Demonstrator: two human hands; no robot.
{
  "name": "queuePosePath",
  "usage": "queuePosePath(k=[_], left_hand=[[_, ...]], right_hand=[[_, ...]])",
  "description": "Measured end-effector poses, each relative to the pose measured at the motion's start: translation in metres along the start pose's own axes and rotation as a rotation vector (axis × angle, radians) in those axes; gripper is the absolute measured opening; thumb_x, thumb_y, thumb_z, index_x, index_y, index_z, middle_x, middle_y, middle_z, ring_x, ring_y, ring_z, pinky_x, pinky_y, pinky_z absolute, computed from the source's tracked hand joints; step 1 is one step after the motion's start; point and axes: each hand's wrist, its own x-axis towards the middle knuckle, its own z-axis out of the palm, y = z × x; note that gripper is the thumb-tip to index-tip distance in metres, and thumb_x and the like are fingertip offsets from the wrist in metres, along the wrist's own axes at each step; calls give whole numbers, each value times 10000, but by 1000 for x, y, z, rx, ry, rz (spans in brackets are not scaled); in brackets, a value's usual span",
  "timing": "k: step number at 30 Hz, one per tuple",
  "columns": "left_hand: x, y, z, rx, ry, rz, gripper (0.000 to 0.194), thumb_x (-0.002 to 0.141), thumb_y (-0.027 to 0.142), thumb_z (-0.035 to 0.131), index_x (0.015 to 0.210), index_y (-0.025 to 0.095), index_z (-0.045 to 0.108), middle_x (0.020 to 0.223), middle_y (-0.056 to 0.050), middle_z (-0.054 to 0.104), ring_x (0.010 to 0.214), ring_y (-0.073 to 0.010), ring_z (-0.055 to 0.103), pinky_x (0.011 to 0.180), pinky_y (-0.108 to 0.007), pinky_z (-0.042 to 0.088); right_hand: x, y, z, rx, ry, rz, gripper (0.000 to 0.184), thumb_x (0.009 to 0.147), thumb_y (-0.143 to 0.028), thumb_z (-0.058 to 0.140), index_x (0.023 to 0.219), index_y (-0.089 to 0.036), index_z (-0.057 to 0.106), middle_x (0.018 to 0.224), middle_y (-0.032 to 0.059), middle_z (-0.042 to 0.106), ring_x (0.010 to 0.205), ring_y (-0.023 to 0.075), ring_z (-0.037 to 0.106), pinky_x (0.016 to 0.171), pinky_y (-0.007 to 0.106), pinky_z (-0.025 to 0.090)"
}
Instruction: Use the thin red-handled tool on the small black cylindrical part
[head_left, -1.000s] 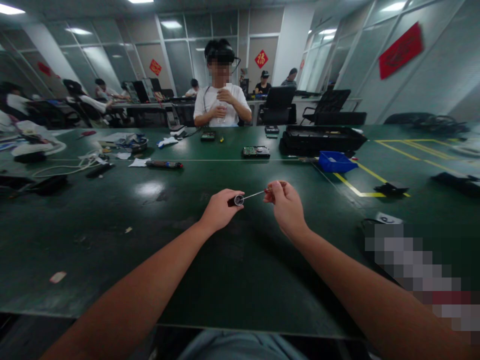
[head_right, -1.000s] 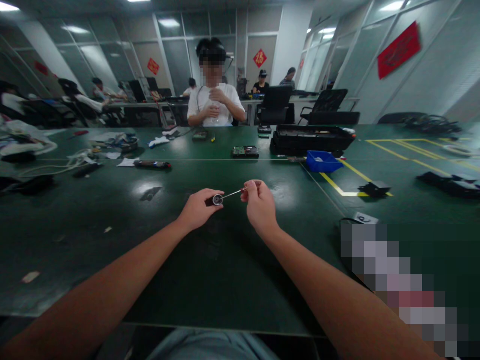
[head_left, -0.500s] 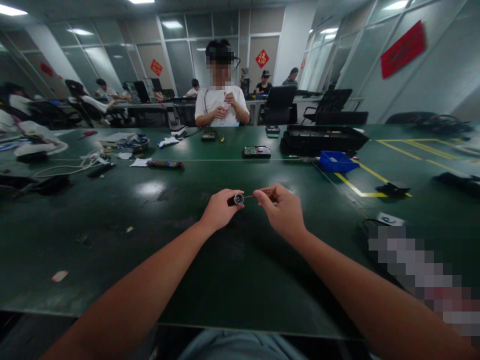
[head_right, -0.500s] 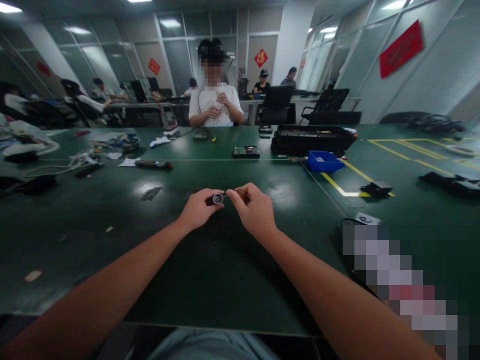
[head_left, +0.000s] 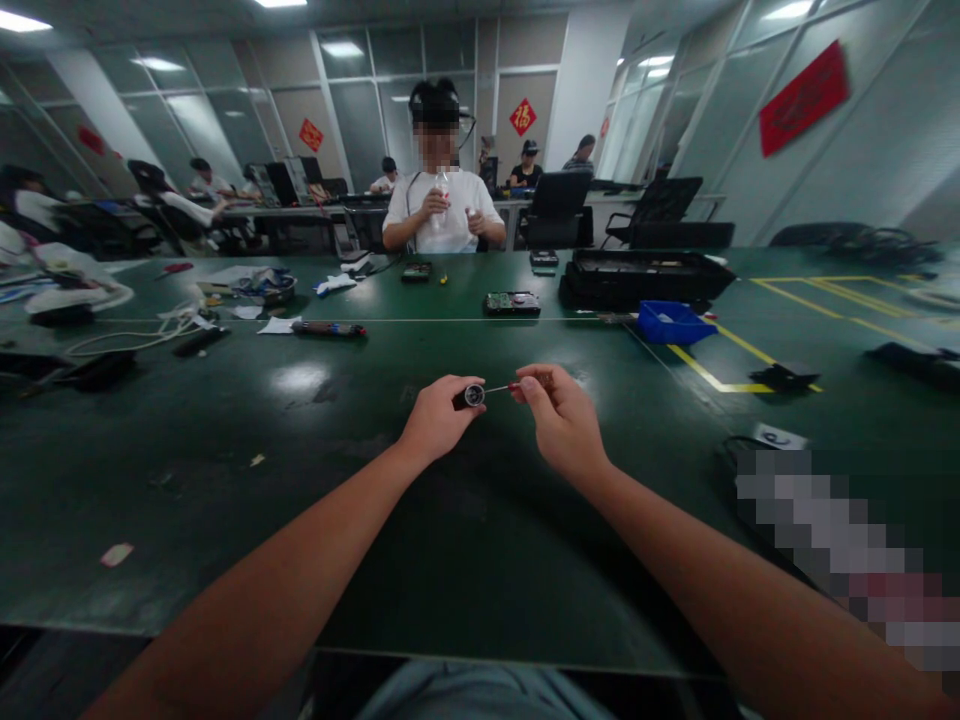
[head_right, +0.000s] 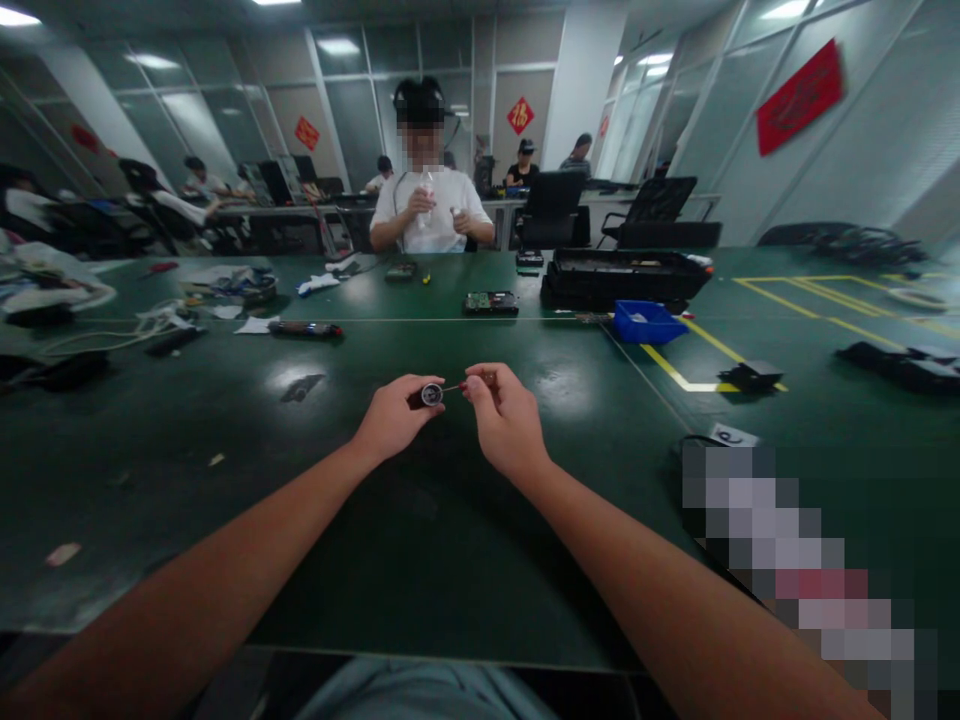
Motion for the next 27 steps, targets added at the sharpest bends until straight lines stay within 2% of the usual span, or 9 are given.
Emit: queuePosePath(k=[5,8,11,16,22,27], left_hand=[[2,1,-2,-29,-27,88,377,780,109,751,1139,217,714,1112,-46,723,1041,-196,664,958,-365,515],[3,-2,-2,-12,-8,54,390,775,100,754,1144,219,714,1121,-47,723,1044,-196,663,966,-371,512],[2,-4,-1,-10,-22,9,395,773,117,763,1152,215,713,1113,-46,724,1026,-197,666,949,-367,515],[2,-3,0,-20,-33,3,399,774,127,765,1159,219,712,1115,-43,723,1027,-198,664,948,-362,512],[1,-1,0,-20,-48,34,376,790,125,747,1151,222,713,1111,-44,722,1028,-195,666,937,-355,520],[1,-2,0,1,-65,69,359,798,127,734,1143,227,717,1103,-43,722,1015,-196,669,940,-364,527]], right_hand=[[12,21,3,339,117,249,297,928,-494,517,934,-212,609,830,36,649,728,172,647,744,369,570],[17,24,1,376,144,318,290,927,-490,514,872,-214,586,774,22,622,676,162,621,691,354,569],[14,16,-2,229,167,213,270,937,-467,526,929,-208,601,822,36,654,720,171,640,716,359,552],[5,1,-2,-16,97,58,262,980,-437,475,973,-208,603,833,48,692,760,188,667,731,355,522],[2,0,-1,-108,73,-4,236,993,-417,456,1002,-224,592,845,49,712,777,200,688,724,350,506],[2,1,-2,-208,-3,-71,216,998,-398,445,1030,-235,584,861,50,725,810,216,704,746,359,498]])
